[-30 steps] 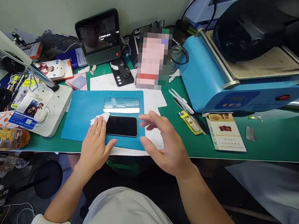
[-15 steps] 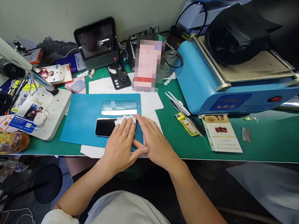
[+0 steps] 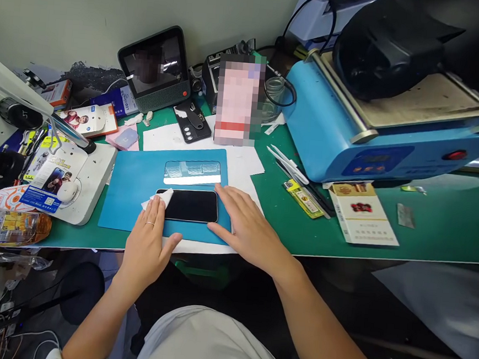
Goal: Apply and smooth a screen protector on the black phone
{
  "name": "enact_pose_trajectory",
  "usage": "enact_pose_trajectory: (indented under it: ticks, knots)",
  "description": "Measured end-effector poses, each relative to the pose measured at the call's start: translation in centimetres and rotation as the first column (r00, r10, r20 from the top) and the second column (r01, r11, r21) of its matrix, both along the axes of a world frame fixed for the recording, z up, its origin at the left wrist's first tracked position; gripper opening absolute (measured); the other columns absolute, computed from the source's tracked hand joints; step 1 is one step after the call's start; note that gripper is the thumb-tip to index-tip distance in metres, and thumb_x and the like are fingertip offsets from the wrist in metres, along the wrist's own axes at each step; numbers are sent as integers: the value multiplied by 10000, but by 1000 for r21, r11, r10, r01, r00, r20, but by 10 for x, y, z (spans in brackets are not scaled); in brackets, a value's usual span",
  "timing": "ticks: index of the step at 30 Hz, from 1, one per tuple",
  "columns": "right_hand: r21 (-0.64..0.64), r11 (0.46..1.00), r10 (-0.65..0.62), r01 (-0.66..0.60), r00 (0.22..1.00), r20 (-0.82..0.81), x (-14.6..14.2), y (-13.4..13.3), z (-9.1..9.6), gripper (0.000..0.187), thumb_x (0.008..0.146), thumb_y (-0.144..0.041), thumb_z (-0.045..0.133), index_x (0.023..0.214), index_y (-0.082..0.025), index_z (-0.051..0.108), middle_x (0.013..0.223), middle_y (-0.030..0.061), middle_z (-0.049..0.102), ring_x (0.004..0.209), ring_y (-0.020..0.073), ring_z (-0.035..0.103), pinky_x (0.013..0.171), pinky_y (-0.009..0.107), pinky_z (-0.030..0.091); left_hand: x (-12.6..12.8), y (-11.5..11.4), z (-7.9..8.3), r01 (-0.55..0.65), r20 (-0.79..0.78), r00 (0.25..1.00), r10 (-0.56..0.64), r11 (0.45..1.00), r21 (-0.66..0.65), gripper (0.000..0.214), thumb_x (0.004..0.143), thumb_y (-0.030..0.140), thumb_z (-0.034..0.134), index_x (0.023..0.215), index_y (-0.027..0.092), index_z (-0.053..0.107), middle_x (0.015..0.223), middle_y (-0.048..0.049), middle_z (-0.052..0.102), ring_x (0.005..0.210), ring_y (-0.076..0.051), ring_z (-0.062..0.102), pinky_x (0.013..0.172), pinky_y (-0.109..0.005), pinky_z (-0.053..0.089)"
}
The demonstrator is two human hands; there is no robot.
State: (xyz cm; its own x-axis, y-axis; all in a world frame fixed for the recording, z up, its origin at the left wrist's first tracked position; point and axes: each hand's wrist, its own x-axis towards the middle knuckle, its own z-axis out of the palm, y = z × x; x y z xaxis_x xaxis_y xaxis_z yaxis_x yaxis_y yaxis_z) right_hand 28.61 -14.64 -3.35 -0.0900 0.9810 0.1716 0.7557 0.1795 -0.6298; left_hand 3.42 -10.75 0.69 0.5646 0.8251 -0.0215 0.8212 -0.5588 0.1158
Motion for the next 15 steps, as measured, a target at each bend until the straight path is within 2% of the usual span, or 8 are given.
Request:
enact_pose_trajectory:
  ticks: [4, 6, 10, 15]
  knots:
    - [12, 1000, 8, -8, 1000, 3, 0, 0, -1, 758, 1025, -478, 529, 1663, -256, 186, 1596, 153, 477, 1495, 357, 415, 1174, 599, 444, 11, 12, -6, 13, 3, 1000, -13, 1000, 26, 762, 1095, 588, 256, 1647, 64, 221, 1700, -215, 257, 1596, -353, 215, 1259, -574, 312]
    - [14, 1000, 9, -9, 1000, 5, 0, 0, 0, 749, 1026, -471, 528, 1663, -259, 195, 1596, 143, 484, 1498, 352, 411, 1172, 593, 450, 13, 8, -8, 23, 8, 1000, -23, 998, 56, 776, 1091, 595, 262, 1643, 50, 223, 1696, -227, 261, 1595, -362, 214, 1255, -578, 315]
    - [16, 1000, 13, -13, 1000, 9, 0, -1, 1, 717, 1031, -441, 528, 1654, -249, 233, 1595, 128, 496, 1497, 338, 418, 1184, 570, 448, 5, -10, -8, 90, 0, 996, -90, 994, 65, 783, 1088, 576, 321, 1668, 87, 128, 1697, -214, 272, 1594, -346, 228, 1245, -563, 339]
    - [53, 998, 19, -19, 1000, 9, 1, -2, -1, 713, 1030, -442, 535, 1651, -242, 247, 1597, 125, 498, 1498, 340, 416, 1202, 575, 428, 10, -1, -8, 79, 14, 997, -80, 996, 45, 755, 1095, 579, 269, 1656, 79, 198, 1696, -208, 278, 1598, -338, 215, 1265, -539, 306]
